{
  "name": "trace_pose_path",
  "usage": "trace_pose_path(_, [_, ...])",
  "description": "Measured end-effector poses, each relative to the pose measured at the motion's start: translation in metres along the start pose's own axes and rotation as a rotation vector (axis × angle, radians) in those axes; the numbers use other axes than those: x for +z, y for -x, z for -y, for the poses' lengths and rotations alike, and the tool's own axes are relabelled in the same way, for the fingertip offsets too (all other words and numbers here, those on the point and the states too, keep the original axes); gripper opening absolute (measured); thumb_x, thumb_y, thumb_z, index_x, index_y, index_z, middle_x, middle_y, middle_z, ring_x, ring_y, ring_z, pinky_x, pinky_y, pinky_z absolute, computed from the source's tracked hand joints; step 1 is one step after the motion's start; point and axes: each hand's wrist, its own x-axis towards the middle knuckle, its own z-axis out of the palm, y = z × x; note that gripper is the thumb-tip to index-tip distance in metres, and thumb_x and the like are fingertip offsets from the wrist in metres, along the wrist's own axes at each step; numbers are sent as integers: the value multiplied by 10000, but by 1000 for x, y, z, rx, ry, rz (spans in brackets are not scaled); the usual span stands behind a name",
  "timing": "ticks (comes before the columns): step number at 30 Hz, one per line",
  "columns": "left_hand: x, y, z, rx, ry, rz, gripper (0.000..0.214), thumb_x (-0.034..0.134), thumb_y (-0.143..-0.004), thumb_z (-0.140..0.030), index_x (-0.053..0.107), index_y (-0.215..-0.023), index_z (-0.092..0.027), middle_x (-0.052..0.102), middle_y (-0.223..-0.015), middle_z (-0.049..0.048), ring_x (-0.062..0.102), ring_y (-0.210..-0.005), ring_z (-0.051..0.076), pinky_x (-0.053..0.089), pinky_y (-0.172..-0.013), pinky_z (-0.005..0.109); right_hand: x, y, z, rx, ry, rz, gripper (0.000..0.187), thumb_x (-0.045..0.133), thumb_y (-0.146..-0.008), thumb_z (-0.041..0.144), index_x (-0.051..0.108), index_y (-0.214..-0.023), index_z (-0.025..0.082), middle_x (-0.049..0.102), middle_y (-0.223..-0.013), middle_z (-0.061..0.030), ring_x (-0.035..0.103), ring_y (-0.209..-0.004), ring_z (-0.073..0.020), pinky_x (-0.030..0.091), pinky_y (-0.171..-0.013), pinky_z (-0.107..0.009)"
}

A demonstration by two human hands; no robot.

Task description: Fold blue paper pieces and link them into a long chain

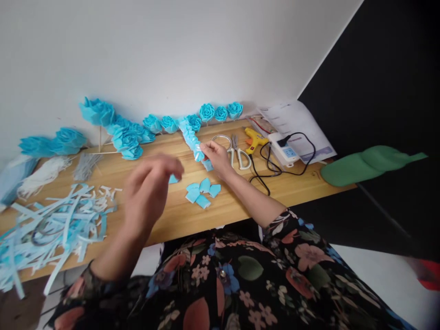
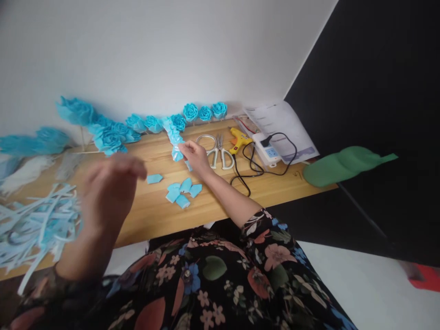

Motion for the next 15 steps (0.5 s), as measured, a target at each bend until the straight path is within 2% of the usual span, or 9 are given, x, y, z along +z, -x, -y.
trace_pose_path(2, [-3,-14,27,-104,-41,-52,205,732,-874,-414,683,-903,-217,661,-838,19,620,-732,133,535,-667,273,0,0,-1,-30,18,14,435,676,-836,634,588,-736,219,539,-617,51,498,-613,-110,390,-609,-253])
trace_pose_path(4, [-5,-26,57,-277,-103,-51,324,790,-797,-423,672,-994,-194,665,-859,15,604,-702,116,491,-588,224,0,1,-4,-51,25,32,434,666,-852,627,592,-734,216,543,-624,51,499,-621,-109,400,-627,-254])
trace_pose_path(5, [-4,-29,70,-371,-135,-20,384,799,-772,-447,666,-1009,-176,668,-859,21,605,-699,118,484,-574,219,0,1,-5,-55,29,39,435,663,-854,630,599,-741,215,550,-630,50,501,-625,-109,404,-633,-254])
trace_pose_path(7, [-2,-32,88,-469,-136,106,421,773,-773,-527,670,-939,-154,658,-770,18,584,-653,110,468,-568,212,1,1,-7,-60,44,52,442,664,-846,644,621,-768,211,575,-657,44,511,-645,-113,413,-647,-256])
trace_pose_path(9, [2,-31,96,-503,-103,171,455,767,-756,-587,662,-850,-154,626,-660,2,550,-586,99,444,-555,211,2,2,-8,-65,63,65,449,669,-835,654,636,-793,208,601,-695,36,524,-671,-117,421,-660,-257])
trace_pose_path(12, [5,-28,95,-498,-56,135,463,797,-715,-598,644,-781,-166,607,-604,-11,526,-541,93,420,-539,217,4,5,-7,-69,111,97,457,675,-826,658,637,-789,205,596,-693,36,517,-666,-118,416,-655,-259])
trace_pose_path(15, [5,-26,94,-467,-35,103,420,805,-730,-554,633,-739,-171,607,-600,-14,522,-545,93,427,-555,225,4,8,-4,-77,174,125,462,662,-842,661,628,-762,206,573,-665,39,498,-649,-118,397,-647,-266])
